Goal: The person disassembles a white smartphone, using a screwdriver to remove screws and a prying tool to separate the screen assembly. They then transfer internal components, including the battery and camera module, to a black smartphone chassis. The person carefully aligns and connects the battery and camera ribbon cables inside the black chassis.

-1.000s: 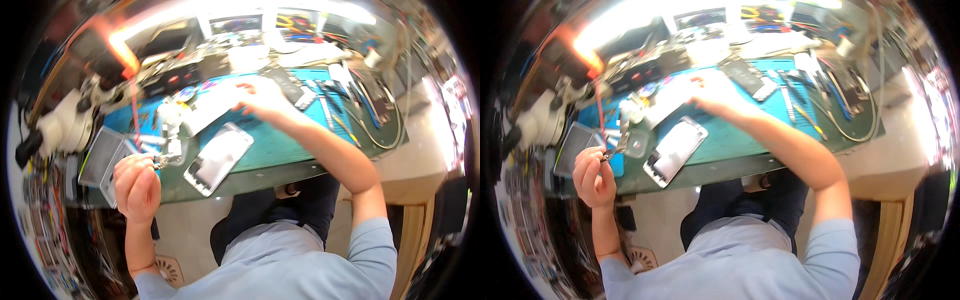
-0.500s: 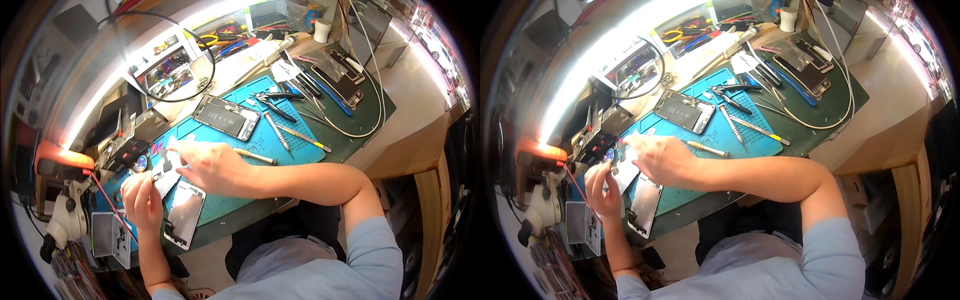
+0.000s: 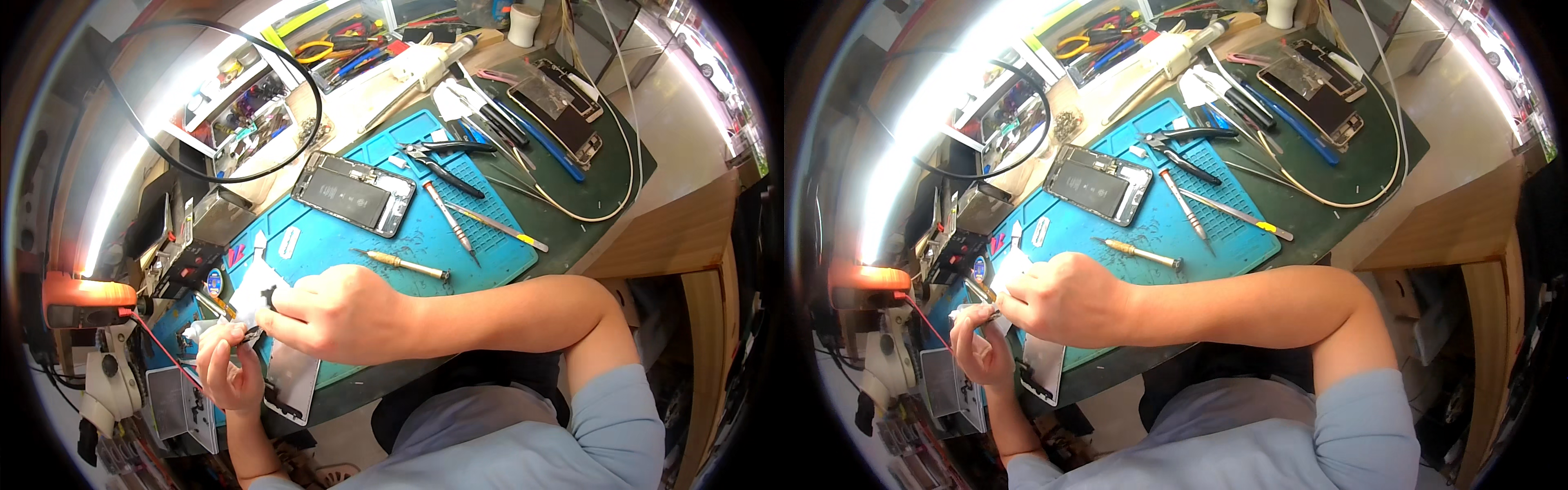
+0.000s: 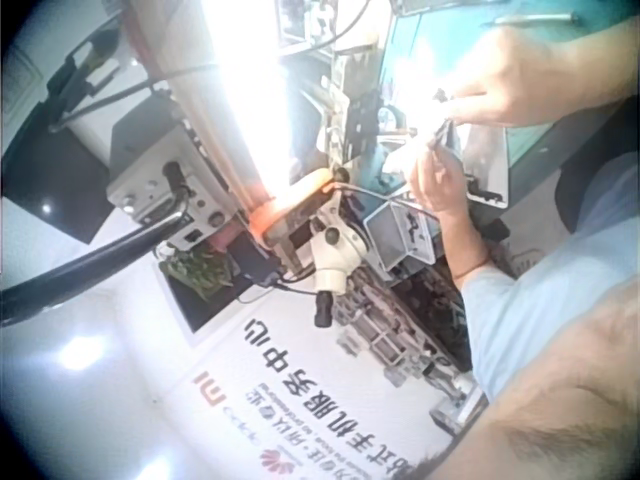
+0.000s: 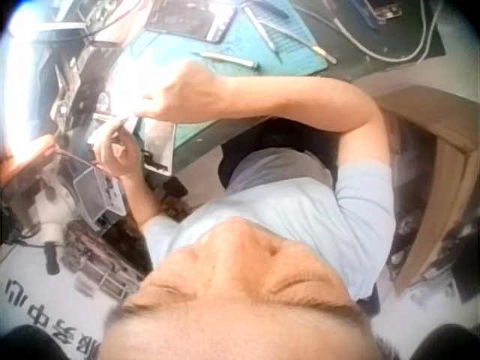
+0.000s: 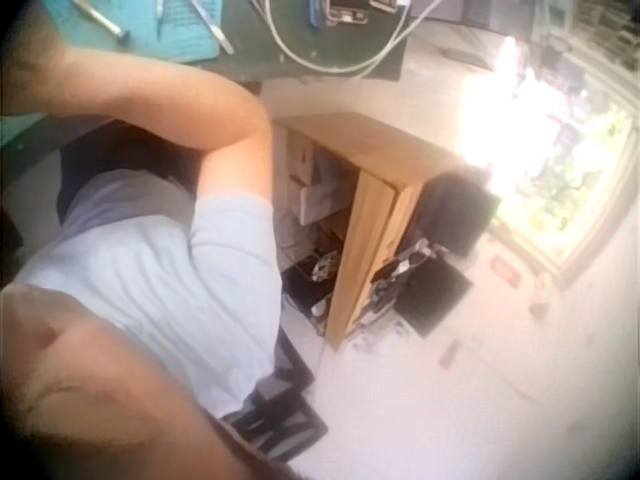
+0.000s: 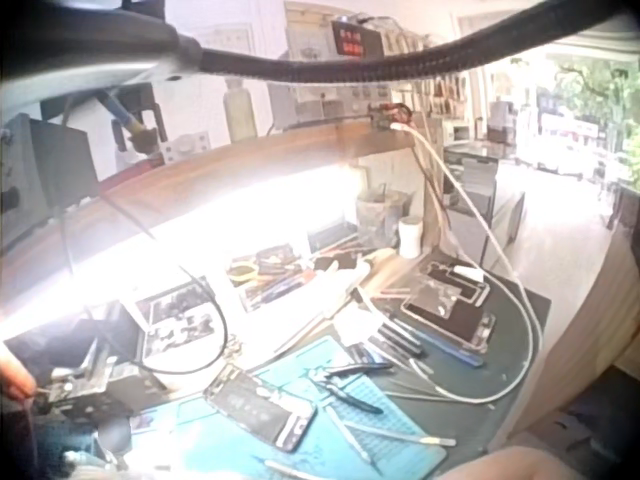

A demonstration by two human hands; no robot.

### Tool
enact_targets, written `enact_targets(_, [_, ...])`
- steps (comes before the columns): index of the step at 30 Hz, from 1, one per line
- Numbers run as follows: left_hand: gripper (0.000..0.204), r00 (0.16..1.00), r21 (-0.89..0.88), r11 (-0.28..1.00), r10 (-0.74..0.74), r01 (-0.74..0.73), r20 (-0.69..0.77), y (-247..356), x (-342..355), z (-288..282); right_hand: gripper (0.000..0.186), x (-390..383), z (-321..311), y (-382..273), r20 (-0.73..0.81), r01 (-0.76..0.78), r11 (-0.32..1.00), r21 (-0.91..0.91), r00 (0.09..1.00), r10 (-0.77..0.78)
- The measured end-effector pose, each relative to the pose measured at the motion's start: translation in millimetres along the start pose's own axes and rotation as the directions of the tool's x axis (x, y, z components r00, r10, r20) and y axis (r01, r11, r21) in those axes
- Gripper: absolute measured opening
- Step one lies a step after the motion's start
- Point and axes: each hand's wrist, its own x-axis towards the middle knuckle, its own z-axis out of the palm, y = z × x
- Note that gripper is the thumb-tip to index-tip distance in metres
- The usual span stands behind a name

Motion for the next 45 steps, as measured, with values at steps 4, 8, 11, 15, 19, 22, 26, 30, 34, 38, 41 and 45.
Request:
enact_targets(4, [0.051, 1.000, -0.060, 0.998, -0.002, 0.001, -0.002, 0, -4, 5, 0.025, -2, 4, -1, -0.033, 0.033, 0.998, 0.050, 0.999, -0.031])
enact_targets(8, [0.051, 1.000, -0.032, 0.999, -0.021, 0.022, 0.010, 2, -5, 4, 0.022, 0, 5, 1, -0.044, 0.024, 0.992, 0.122, 0.999, -0.019])
enact_targets(11, [0.053, 1.000, -0.015, 1.000, -0.016, 0.016, -0.009, 1, -5, 5, 0.019, 1, 4, 0, -0.032, 0.021, 0.990, 0.139, 0.999, -0.017])
enact_targets(15, [0.050, 1.000, -0.036, 0.999, 0.002, -0.003, -0.019, 1, -5, 6, 0.017, 0, 6, 1, -0.063, 0.034, 0.990, 0.138, 0.998, -0.025])
enact_targets(19, [0.047, 1.000, -0.073, 0.997, -0.017, 0.016, -0.015, 4, -5, 6, 0.016, 0, 6, 1, -0.053, 0.034, 0.988, 0.149, 0.998, -0.027])
enact_targets(22, [0.044, 1.000, -0.045, 0.999, -0.022, 0.022, -0.008, 5, -3, 5, 0.015, -1, 6, -1, -0.048, 0.045, 0.987, 0.154, 0.998, -0.038])
enact_targets(26, [0.043, 1.000, -0.031, 1.000, 0.007, -0.007, 0.010, 5, -2, 2, 0.015, -1, 3, -2, -0.044, 0.058, 0.987, 0.147, 0.998, -0.053])
enact_targets(30, [0.044, 1.000, -0.028, 1.000, 0.012, -0.013, -0.019, 3, -3, 1, 0.018, 1, 4, -1, -0.048, 0.049, 0.987, 0.150, 0.998, -0.043])
enact_targets(34, [0.043, 0.988, -0.072, 0.993, -0.101, 0.093, -0.116, -2, -9, -1, 0.019, 12, -1, 2, -0.138, -0.086, 0.969, 0.230, 0.983, 0.120])
enact_targets(38, [0.038, 0.952, -0.066, 0.971, -0.237, 0.228, -0.194, -7, -15, -5, 0.010, 24, -5, 15, -0.223, -0.181, 0.939, 0.293, 0.942, 0.251])
enact_targets(41, [0.024, 0.973, 0.023, 0.983, -0.178, 0.183, -0.147, -5, 3, -6, 0.008, 20, -2, 19, -0.139, -0.267, 0.932, 0.244, 0.942, 0.306])
enact_targets(45, [0.024, 0.974, 0.000, 0.986, -0.164, 0.166, -0.157, -9, 4, -6, 0.008, 20, -1, 16, -0.055, -0.312, 0.935, 0.169, 0.944, 0.325])
